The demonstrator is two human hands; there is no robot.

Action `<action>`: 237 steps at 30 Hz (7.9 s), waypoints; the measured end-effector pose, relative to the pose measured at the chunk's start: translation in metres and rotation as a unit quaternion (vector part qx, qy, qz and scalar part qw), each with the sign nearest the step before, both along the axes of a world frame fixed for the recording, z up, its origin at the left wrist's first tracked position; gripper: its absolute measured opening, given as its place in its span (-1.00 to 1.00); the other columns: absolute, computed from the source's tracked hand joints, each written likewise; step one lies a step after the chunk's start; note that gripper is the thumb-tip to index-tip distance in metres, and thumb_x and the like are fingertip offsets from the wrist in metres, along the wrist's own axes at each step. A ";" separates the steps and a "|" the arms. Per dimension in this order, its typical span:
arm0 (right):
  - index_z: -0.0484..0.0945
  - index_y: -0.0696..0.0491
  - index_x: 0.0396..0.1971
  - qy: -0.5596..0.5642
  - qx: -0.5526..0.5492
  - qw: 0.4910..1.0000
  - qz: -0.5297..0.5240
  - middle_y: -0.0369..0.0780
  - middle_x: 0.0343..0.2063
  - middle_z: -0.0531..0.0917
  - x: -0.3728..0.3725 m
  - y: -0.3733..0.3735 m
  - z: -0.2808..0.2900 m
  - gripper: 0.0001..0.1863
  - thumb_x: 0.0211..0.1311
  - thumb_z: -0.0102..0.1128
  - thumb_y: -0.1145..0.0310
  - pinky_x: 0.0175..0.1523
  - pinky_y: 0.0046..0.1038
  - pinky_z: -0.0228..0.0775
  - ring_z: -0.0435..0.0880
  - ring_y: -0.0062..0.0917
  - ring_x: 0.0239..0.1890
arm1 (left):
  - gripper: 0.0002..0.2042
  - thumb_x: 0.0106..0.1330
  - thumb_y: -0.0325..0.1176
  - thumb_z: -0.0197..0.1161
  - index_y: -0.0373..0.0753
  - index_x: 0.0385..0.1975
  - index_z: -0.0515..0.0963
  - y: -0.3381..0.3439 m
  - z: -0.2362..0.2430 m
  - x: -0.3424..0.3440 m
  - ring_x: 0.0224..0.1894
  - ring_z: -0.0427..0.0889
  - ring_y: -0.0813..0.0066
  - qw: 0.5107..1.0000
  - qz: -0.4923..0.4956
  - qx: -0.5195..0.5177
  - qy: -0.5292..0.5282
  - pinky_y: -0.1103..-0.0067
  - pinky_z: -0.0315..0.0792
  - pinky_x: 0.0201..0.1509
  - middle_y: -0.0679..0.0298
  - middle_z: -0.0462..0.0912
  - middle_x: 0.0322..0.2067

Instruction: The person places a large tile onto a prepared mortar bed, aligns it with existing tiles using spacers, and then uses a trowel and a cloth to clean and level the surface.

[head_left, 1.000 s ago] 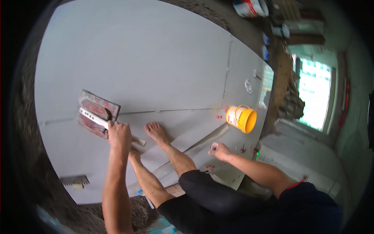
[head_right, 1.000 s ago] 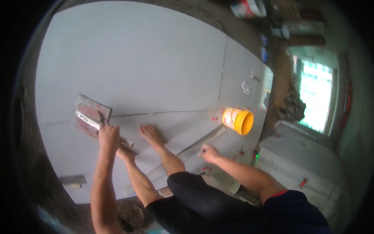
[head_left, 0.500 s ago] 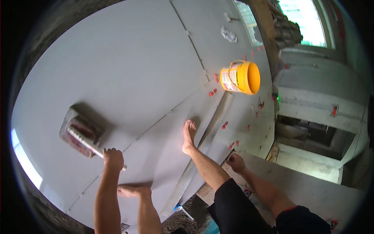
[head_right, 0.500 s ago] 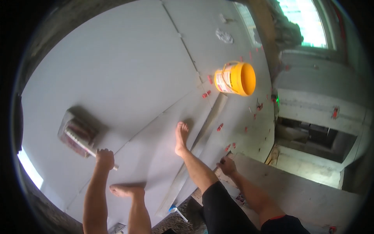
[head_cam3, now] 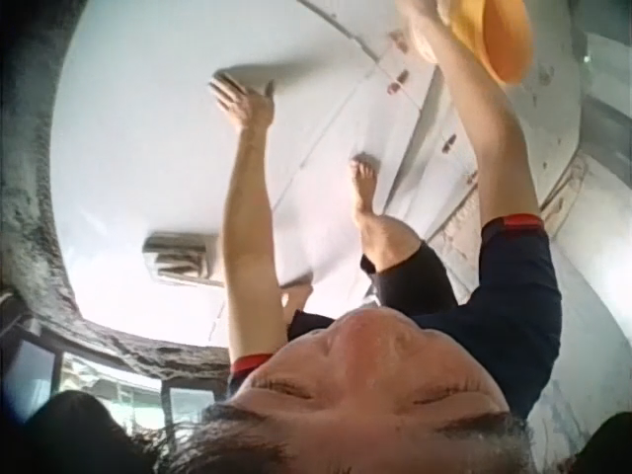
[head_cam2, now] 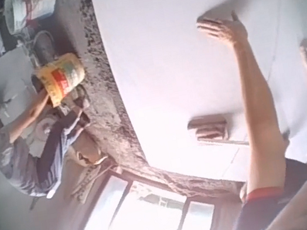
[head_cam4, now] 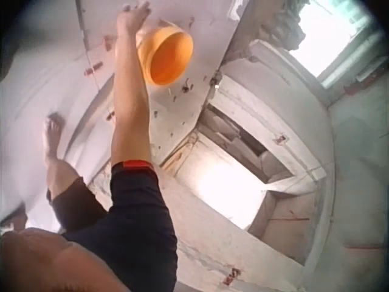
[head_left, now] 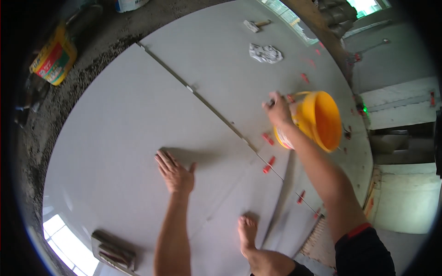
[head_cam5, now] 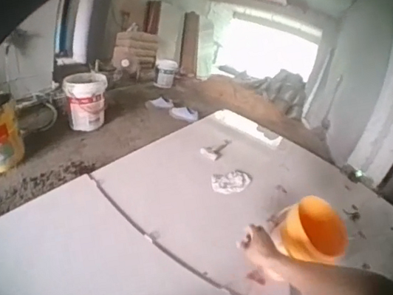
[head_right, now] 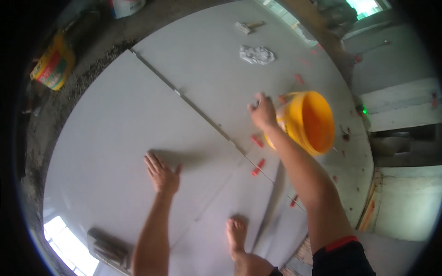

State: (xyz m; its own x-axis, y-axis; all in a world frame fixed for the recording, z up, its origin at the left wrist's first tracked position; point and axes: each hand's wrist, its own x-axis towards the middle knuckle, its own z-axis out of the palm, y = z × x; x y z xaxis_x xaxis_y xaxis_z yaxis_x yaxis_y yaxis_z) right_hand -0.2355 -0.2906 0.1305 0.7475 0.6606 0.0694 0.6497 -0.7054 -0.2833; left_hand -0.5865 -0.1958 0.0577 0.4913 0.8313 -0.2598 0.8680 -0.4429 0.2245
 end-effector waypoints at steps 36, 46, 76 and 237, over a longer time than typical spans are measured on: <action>0.41 0.10 -0.14 -0.172 0.041 0.963 -0.205 -0.03 -0.20 0.45 0.167 0.140 -0.069 -0.52 -0.11 0.30 0.29 -0.04 -0.21 0.33 0.45 -0.14 -0.09 | -0.17 0.22 0.02 -0.01 -0.55 0.25 -0.15 0.019 -0.011 0.069 0.38 -0.24 -0.10 0.992 0.047 0.114 -0.030 0.21 -0.29 0.42 -0.20 -0.19 0.31; 0.49 0.08 -0.41 0.347 0.257 0.837 0.337 -0.15 -0.45 0.56 -0.257 0.050 -0.047 -0.94 0.14 0.09 0.44 -0.25 -0.31 0.40 0.54 -0.24 -0.32 | -0.33 0.23 -0.06 0.17 -0.31 0.25 0.14 0.060 0.020 -0.152 0.36 -0.03 0.02 0.964 0.178 0.153 -0.123 0.21 -0.12 0.38 -0.07 0.04 0.30; -0.11 -0.04 0.33 -0.295 -0.062 0.949 -0.093 -0.09 0.09 0.43 0.215 0.085 -0.142 -0.09 0.07 0.10 -0.08 0.19 -0.14 0.19 0.39 -0.08 0.10 | -0.05 0.16 0.41 -0.24 -0.36 0.31 -0.06 0.008 0.104 -0.096 0.39 -0.08 0.20 0.212 0.190 -0.573 -0.769 0.31 -0.17 0.41 0.03 -0.06 0.34; 0.40 0.18 -0.06 -0.080 -0.170 0.980 -0.070 0.10 0.03 0.36 -0.131 -0.378 0.014 -0.51 -0.02 0.27 0.34 0.14 -0.27 0.25 0.36 -0.09 0.08 | -0.38 0.23 -0.13 0.18 -0.28 0.23 0.19 -0.192 0.001 -0.014 0.34 0.04 0.01 0.844 -0.243 -0.356 -0.320 0.33 0.03 0.34 -0.04 0.04 0.30</action>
